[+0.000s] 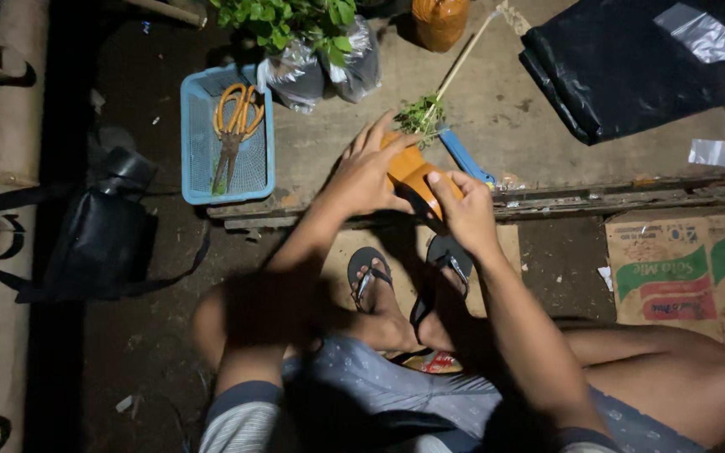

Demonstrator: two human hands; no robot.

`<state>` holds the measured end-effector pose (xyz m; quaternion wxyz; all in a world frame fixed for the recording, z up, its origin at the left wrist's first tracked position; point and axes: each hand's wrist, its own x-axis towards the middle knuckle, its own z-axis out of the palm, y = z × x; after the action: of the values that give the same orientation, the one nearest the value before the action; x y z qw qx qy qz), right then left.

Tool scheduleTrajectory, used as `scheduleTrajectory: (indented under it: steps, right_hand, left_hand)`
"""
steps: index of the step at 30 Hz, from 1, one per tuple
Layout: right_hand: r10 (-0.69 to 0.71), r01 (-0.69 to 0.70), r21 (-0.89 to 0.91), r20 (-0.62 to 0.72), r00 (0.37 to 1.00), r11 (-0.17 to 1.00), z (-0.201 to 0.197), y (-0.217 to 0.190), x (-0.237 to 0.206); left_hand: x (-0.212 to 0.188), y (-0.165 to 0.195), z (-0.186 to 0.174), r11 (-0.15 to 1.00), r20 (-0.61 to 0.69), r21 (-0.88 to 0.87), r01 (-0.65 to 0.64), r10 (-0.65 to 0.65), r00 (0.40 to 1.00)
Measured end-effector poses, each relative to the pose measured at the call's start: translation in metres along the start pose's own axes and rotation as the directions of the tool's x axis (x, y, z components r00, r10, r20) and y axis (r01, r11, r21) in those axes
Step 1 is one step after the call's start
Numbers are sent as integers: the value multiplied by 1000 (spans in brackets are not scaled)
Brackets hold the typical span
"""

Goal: The person wraps the base of small potted plants with orange tape. They hold each plant, pull tape from a roll, wrap it around the pot, and cut the tape with a utility knife. The wrapped plants are placed on a wooden workbench.

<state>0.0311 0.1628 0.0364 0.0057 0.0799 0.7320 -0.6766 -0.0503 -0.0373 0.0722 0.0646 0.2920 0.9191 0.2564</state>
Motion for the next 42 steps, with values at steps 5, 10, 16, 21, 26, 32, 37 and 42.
scheduleTrajectory:
  steps: [5,10,16,21,26,32,37,42]
  right_hand:
    - [-99,67,179,173,980,982,7,-7,7]
    - [-210,160,254,186,960,954,24,-10,22]
    - [-283,282,27,104,953,959,28,-9,29]
    - [-156,157,-61,35,987,986,24,16,11]
    - [-140,140,-11,-2,990,990,32,38,7]
    - [-122,120,162,3,992,979,57,38,-10]
    - [-45,43,78,22,999,996,60,29,-27]
    - [1,-6,-85,-56,998,996,59,33,-32]
  left_hand:
    - [3,-11,0,995,-35,-95,-11,8,999]
    - [16,-61,-1,925,43,-357,-130,155,987]
    - [20,-91,4,788,110,-615,-34,128,986]
    - [21,-107,6,712,222,-698,80,109,969]
    - [31,-106,-12,720,396,-649,245,45,917]
    - [49,-42,35,867,-254,43,497,-472,844]
    - [50,-21,44,901,-489,149,407,-290,822]
    - [45,-18,47,905,-628,285,315,-72,775]
